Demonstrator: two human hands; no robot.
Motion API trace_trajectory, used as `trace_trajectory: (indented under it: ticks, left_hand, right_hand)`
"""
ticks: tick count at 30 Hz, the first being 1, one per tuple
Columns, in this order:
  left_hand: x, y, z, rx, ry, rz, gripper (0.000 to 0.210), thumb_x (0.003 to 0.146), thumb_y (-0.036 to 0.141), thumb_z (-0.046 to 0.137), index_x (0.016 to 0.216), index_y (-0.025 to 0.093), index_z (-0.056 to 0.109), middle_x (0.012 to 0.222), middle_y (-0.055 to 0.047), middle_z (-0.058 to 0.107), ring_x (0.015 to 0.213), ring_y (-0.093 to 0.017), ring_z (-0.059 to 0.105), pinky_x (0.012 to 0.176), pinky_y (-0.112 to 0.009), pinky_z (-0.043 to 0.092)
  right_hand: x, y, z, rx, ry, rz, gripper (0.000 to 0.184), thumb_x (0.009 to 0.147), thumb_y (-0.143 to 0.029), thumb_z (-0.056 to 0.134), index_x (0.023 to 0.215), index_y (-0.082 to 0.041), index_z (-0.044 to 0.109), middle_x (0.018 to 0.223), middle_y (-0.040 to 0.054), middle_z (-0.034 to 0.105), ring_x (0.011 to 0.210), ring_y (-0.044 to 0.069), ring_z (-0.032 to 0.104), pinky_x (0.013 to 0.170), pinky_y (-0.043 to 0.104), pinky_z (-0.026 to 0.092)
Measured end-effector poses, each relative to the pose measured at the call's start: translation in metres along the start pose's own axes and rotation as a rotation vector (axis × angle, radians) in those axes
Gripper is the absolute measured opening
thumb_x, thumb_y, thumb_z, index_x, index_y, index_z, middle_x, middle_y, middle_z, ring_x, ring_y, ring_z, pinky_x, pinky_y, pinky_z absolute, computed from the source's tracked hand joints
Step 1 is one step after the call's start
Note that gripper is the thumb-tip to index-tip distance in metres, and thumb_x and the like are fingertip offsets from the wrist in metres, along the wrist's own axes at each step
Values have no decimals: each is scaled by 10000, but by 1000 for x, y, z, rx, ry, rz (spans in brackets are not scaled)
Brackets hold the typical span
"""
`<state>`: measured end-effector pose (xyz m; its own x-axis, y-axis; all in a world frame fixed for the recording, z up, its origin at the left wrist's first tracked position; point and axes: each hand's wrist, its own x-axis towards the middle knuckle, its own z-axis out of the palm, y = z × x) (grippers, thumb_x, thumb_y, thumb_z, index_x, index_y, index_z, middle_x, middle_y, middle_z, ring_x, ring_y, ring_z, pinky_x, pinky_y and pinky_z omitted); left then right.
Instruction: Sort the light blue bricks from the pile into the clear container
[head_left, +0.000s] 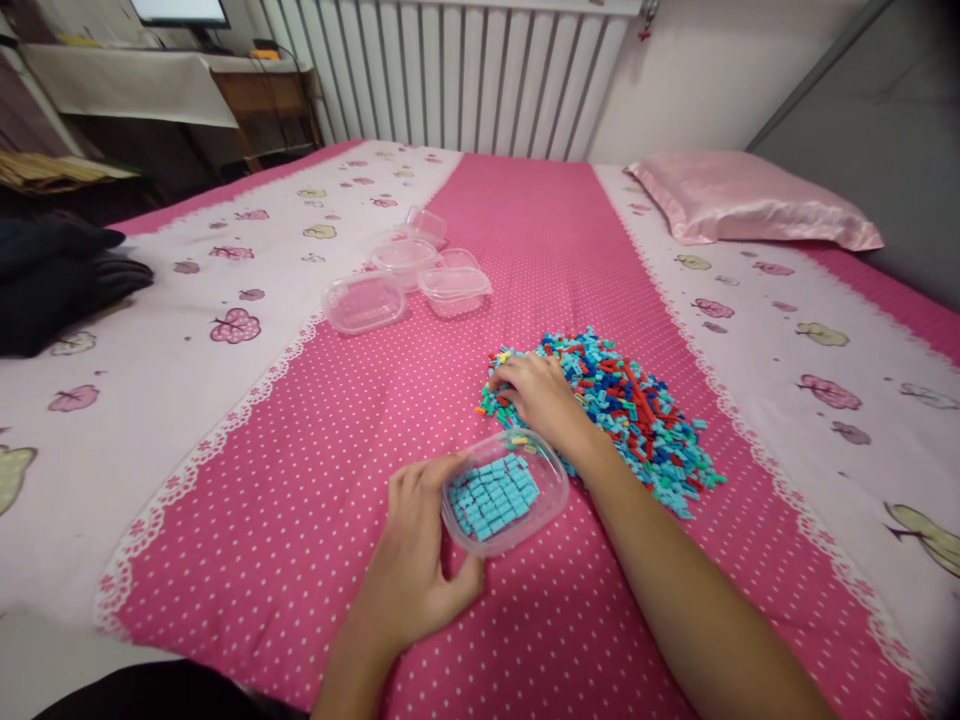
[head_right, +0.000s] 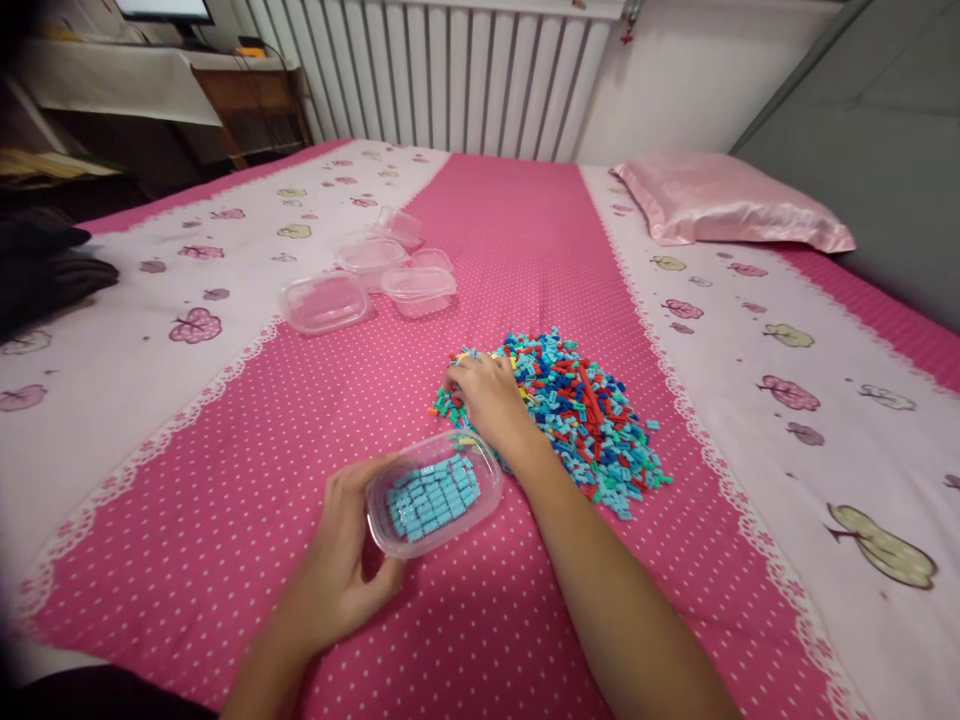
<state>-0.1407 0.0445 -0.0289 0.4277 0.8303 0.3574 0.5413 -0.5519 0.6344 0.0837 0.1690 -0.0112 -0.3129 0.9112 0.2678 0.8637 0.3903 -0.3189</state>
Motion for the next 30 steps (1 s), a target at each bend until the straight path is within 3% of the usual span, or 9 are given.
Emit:
trace_trajectory:
  ticks: [6, 10, 14, 16, 18, 21, 24, 30]
  left_hand:
    - [2, 2, -1, 15, 13, 24, 747, 767, 147, 570, 1460, 278, 322, 1346, -107, 518, 1218, -315, 477, 1035, -532, 428]
    - [2, 1, -1, 23, 4, 31, 696, 821, 201, 617, 1461, 283, 355, 1354, -98, 543, 1234, -311, 488, 1051, -531, 429]
    - [0, 0, 0, 19, 36, 11, 747, 879, 549, 707, 1489, 288, 365, 1486, -138, 443, 1339, -352, 463, 1092, -570, 428]
    - [0, 2, -2, 45, 61, 30, 815, 854, 732, 652, 1487, 287, 397, 1547, -157, 363, 1379, -375, 431, 1094, -587, 431]
    - [3, 6, -6, 116, 65, 91, 773, 854, 809, 561, 1417, 282, 501, 1564, -154, 334, 1390, -390, 400, 1092, -615, 414]
    - [12, 16, -14, 214, 12, 162, 633, 942, 788, 386, 1234, 305, 673, 1583, -112, 333, 1401, -401, 350, 1083, -673, 356]
    - [24, 24, -17, 272, -46, 144, 682, 1006, 725, 188, 1177, 364, 740, 1614, -68, 333, 1432, -394, 311, 1082, -702, 306]
    - [39, 28, -10, 400, -153, 122, 683, 1015, 709, 190, 1185, 361, 752, 1607, -94, 381, 1435, -392, 331, 1083, -707, 292]
  right_hand:
    - [2, 4, 3, 86, 46, -7, 199, 968, -110, 581, 1009, -202, 752, 1078, 88, 728, 1016, 232, 645, 927, 358, 427]
    - [3, 6, 6, 168, 79, -6, 244, 972, -93, 555, 1057, -195, 760, 1068, 83, 707, 977, 202, 661, 885, 313, 472]
    - [5, 6, 4, 228, 128, 1, 253, 924, -82, 620, 1106, -174, 770, 1042, 87, 700, 964, 200, 668, 903, 318, 489]
    - [6, 6, 3, 250, 139, -4, 231, 910, -84, 635, 1055, -182, 786, 1023, 82, 703, 956, 201, 671, 904, 325, 494]
    - [6, 7, 2, 271, 141, -10, 219, 899, -74, 636, 994, -192, 794, 1018, 77, 715, 956, 201, 678, 907, 332, 497]
    - [6, 7, 0, 305, 135, -18, 226, 896, -56, 628, 962, -198, 790, 1030, 70, 749, 963, 196, 694, 929, 338, 500]
    - [6, 6, -3, 331, 119, -18, 214, 891, -54, 649, 976, -195, 786, 1017, 63, 780, 950, 195, 711, 934, 342, 505]
    - [6, 6, -13, 344, 91, -21, 166, 898, -92, 676, 994, -176, 783, 1037, 79, 795, 972, 209, 717, 912, 338, 507]
